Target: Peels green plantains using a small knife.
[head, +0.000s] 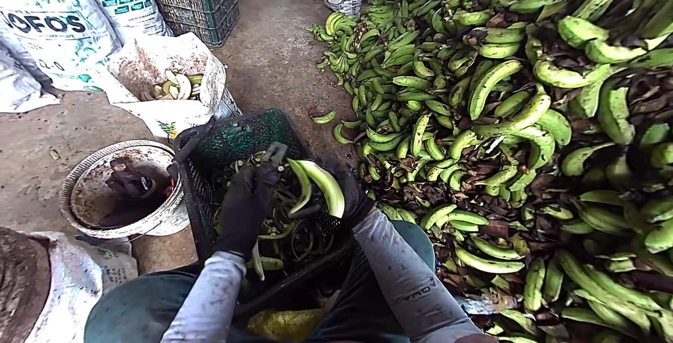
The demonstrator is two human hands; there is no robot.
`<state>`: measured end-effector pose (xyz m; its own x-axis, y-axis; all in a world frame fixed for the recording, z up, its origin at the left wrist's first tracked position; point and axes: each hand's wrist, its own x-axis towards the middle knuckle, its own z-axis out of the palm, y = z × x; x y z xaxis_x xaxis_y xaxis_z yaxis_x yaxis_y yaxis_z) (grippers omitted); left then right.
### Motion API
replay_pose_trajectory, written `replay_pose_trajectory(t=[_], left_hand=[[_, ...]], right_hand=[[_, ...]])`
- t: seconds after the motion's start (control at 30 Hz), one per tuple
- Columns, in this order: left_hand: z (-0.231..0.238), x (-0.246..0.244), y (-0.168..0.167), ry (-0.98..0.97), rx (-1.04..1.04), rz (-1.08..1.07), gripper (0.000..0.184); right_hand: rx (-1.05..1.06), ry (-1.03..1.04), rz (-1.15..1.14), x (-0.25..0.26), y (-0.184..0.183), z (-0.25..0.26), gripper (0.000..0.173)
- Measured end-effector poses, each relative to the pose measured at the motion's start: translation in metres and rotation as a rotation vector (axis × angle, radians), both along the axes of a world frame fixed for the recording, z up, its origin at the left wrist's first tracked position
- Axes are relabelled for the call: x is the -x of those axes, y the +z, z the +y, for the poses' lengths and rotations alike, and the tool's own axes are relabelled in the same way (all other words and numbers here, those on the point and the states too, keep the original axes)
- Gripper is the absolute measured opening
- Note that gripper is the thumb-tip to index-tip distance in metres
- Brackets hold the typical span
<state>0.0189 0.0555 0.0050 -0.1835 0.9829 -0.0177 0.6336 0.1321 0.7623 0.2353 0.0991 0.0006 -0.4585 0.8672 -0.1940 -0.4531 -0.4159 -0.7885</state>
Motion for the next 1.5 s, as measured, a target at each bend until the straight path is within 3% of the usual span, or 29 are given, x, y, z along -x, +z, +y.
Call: replay_pose_trajectory(t=[0.1, 0.23, 0.33, 0.43, 0.53, 0.63, 0.7, 0.8, 0.87, 0.97, 1.03, 1.13, 1.23, 1.33, 1.43, 1.5], left_hand=[[-0.007, 0.012, 0.01, -0.022, -0.022, -0.111, 0.042], [-0.026, -0.002, 0.009, -0.37, 0.042, -0.33, 0.05], [-0.039, -0.026, 0.006, -0.548, 0.039, -0.317, 0.056], [-0.036, -0.038, -0.004, -0.475, -0.012, -0.173, 0.058], [-0.018, -0.031, -0.01, -0.276, -0.082, 0.036, 0.055], [-0.004, -0.008, -0.004, -0.072, -0.03, 0.031, 0.044], [-0.001, 0.011, -0.001, 0.02, -0.048, -0.038, 0.048], [-0.006, 0.033, 0.0, 0.078, -0.077, -0.288, 0.056], [-0.018, 0.035, -0.002, 0.034, -0.092, -0.61, 0.046], [-0.031, 0.021, 0.004, 0.01, 0.025, -1.079, 0.032], [-0.036, 0.016, 0.008, -0.016, 0.049, -1.246, 0.022], [-0.059, 0.05, 0.013, 0.031, -0.036, -1.177, 0.024], [-0.082, 0.104, 0.035, 0.231, -0.357, -0.834, 0.029], [-0.109, 0.179, 0.049, 0.484, -0.685, -0.446, 0.035], [-0.136, 0.253, 0.054, 0.668, -0.738, -0.24, 0.041], [-0.142, 0.284, 0.063, 0.767, -0.76, -0.225, 0.046]], right_hand=[[0.042, -0.033, 0.038, -0.008, -0.002, 0.005, 0.04], [0.045, -0.189, 0.017, -0.013, 0.001, 0.008, 0.036], [0.074, -0.202, 0.025, -0.016, -0.002, 0.008, 0.034], [0.036, -0.135, -0.017, -0.013, -0.006, 0.004, 0.034], [-0.06, -0.106, -0.122, -0.006, -0.004, -0.003, 0.035], [0.007, -0.087, -0.117, -0.006, -0.006, -0.004, 0.034], [-0.044, -0.122, -0.126, -0.01, -0.004, -0.007, 0.035], [-0.329, -0.163, -0.492, -0.012, 0.004, -0.014, 0.035], [-0.483, -0.2, -0.727, 0.002, 0.007, -0.02, 0.032], [-0.629, -0.192, -0.889, 0.047, 0.011, -0.032, 0.027], [-0.839, -0.173, -0.918, 0.082, 0.021, -0.043, 0.025], [-0.924, -0.105, -0.72, 0.116, 0.023, -0.048, 0.028], [-0.867, 0.055, -0.702, 0.134, 0.013, -0.039, 0.033], [-1.01, 0.394, -1.023, 0.149, -0.021, -0.033, 0.032], [-1.18, 0.872, -1.372, 0.168, -0.063, -0.038, 0.043], [-1.187, 1.032, -1.475, 0.182, -0.087, -0.041, 0.052]])
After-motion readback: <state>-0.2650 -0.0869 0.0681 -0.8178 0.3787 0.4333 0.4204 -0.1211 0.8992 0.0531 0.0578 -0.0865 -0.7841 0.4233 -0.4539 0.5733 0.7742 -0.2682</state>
